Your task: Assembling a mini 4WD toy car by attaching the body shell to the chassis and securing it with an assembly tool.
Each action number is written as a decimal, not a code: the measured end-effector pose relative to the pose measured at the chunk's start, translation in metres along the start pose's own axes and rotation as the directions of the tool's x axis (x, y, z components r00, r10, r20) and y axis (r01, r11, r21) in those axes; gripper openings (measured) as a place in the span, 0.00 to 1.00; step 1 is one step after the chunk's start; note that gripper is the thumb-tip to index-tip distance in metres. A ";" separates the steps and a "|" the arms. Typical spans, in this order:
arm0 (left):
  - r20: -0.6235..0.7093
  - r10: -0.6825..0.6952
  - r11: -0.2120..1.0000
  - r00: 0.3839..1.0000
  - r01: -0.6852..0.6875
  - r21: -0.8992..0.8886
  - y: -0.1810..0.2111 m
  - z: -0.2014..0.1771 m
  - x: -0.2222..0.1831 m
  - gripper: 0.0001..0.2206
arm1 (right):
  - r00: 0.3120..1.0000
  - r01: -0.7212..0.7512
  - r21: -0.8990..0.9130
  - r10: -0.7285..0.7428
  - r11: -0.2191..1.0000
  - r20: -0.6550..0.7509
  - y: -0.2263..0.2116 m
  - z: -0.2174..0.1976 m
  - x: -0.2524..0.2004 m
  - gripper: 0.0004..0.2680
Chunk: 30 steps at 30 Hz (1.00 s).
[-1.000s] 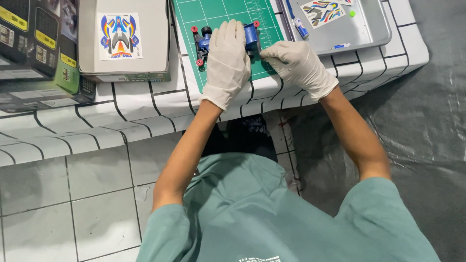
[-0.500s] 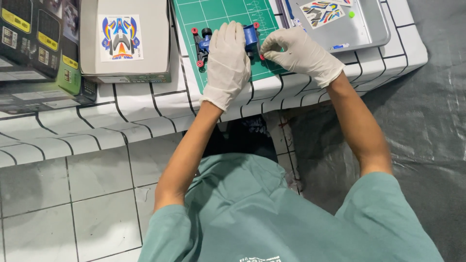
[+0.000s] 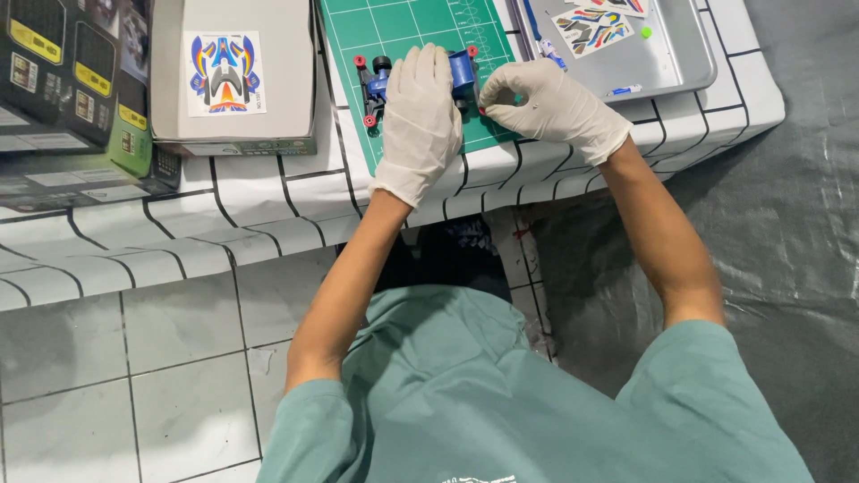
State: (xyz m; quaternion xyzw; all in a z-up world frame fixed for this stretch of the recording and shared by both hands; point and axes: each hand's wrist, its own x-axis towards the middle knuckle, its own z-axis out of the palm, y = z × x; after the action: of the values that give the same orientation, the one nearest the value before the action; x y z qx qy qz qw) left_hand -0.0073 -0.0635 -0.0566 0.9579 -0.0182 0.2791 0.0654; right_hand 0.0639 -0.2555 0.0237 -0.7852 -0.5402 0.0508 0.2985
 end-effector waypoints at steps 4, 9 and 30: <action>-0.004 -0.003 1.000 1.000 0.003 -0.009 0.000 0.000 -0.001 0.30 | 0.995 -0.089 -0.007 0.090 0.996 0.044 0.005 -0.001 0.002 0.01; -0.006 -0.005 1.000 1.000 0.005 -0.003 -0.001 0.002 -0.001 0.31 | 0.988 -0.154 0.055 0.152 0.987 0.034 -0.012 -0.008 0.001 0.04; -0.003 -0.001 1.000 1.000 0.001 0.014 0.000 0.002 -0.002 0.30 | 0.998 -0.004 0.031 0.006 1.000 -0.063 0.004 0.005 -0.002 0.05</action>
State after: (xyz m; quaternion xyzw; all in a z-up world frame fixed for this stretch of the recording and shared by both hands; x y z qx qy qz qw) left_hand -0.0074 -0.0638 -0.0594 0.9579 -0.0157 0.2808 0.0587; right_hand 0.0642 -0.2561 0.0168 -0.7829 -0.5278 0.0349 0.3276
